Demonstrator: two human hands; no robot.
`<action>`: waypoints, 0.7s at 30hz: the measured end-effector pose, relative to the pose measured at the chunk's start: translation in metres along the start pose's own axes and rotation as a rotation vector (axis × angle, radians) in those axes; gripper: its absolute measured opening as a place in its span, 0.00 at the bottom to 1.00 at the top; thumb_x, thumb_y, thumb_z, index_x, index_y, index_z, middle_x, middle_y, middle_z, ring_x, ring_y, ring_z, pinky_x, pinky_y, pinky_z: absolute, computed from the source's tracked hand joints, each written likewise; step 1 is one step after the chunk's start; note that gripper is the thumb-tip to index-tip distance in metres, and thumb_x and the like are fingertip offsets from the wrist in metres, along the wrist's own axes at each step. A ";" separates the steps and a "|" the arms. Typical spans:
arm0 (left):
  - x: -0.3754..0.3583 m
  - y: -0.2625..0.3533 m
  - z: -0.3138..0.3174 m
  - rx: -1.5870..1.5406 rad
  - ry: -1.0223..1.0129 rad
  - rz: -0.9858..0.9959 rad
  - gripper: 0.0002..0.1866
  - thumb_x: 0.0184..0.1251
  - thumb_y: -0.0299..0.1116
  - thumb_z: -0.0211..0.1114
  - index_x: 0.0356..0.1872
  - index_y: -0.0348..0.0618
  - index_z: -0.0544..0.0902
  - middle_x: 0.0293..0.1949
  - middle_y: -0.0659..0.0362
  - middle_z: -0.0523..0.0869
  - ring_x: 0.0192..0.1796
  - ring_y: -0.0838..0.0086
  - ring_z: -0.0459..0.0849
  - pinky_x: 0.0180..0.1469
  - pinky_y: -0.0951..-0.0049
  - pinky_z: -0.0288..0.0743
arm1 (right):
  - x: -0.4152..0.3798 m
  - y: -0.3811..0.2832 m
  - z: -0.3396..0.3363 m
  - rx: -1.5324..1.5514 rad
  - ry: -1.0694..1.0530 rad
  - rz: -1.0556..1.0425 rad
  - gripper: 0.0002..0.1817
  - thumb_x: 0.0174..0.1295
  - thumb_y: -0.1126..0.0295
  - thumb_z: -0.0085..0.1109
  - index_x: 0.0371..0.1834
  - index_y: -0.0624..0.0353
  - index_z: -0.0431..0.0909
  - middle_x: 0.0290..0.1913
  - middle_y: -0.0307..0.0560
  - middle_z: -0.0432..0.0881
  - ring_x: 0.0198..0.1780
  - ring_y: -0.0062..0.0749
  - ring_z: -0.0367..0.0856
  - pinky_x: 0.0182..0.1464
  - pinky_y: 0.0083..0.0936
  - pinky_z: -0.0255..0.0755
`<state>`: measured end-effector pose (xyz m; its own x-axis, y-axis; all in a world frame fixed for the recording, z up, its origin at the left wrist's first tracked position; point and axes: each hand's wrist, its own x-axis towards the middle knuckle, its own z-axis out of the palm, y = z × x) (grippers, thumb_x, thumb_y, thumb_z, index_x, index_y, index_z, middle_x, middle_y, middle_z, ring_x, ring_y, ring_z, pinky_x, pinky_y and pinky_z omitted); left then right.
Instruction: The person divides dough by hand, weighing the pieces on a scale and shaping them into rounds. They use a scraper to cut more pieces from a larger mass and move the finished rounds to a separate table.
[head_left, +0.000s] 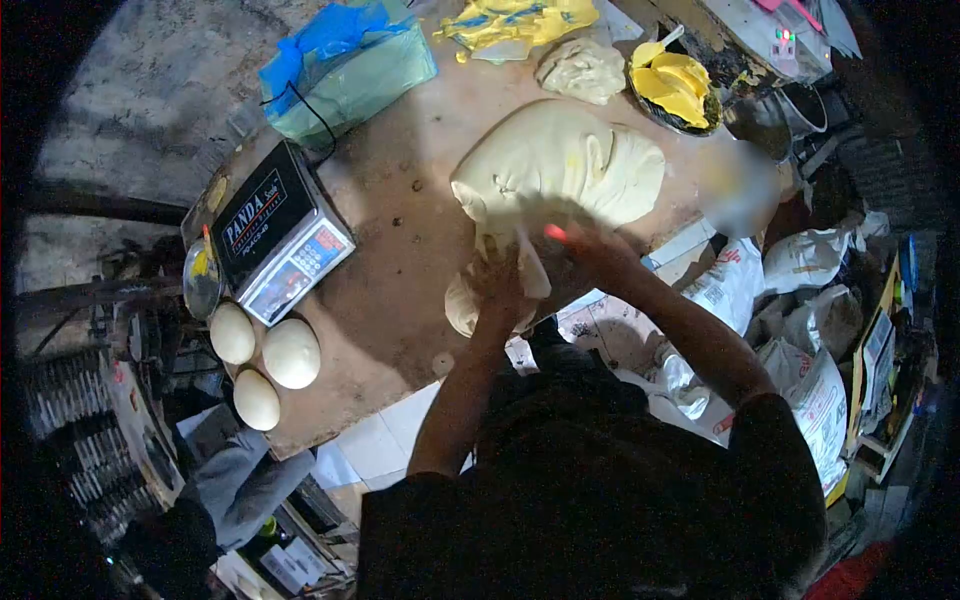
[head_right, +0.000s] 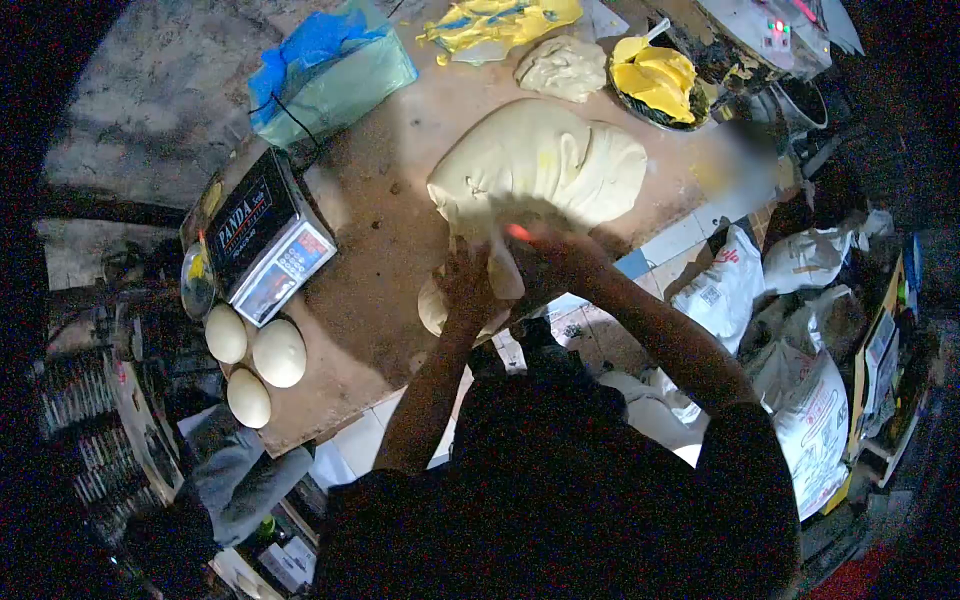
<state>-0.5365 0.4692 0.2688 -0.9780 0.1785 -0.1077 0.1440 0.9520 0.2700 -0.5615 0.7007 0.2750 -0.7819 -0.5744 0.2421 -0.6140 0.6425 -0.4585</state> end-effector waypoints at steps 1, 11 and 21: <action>0.009 -0.013 0.018 -0.057 -0.024 0.042 0.47 0.34 0.54 0.77 0.62 0.53 0.70 0.58 0.46 0.71 0.61 0.50 0.71 0.62 0.44 0.61 | 0.039 -0.018 -0.016 -0.054 -0.301 0.242 0.37 0.56 0.77 0.51 0.72 0.46 0.58 0.46 0.57 0.79 0.45 0.46 0.82 0.42 0.41 0.77; -0.106 -0.091 -0.074 -0.373 0.031 0.289 0.31 0.28 0.35 0.78 0.44 0.46 0.81 0.43 0.51 0.82 0.45 0.52 0.81 0.46 0.54 0.75 | 0.081 -0.029 0.061 0.320 -0.461 0.149 0.23 0.64 0.65 0.52 0.64 0.50 0.69 0.49 0.61 0.80 0.48 0.45 0.82 0.50 0.37 0.73; 0.005 -0.321 -0.256 -0.464 0.639 0.098 0.29 0.31 0.28 0.76 0.44 0.38 0.79 0.43 0.50 0.84 0.46 0.56 0.84 0.49 0.64 0.78 | 0.111 -0.106 0.076 -0.094 -0.070 0.180 0.23 0.57 0.66 0.63 0.55 0.53 0.68 0.39 0.59 0.81 0.34 0.57 0.82 0.33 0.42 0.77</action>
<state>-0.6259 0.1012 0.4267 -0.8817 -0.0551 0.4685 0.2935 0.7136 0.6362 -0.5747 0.5300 0.2852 -0.8727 -0.4774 0.1023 -0.4747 0.7805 -0.4068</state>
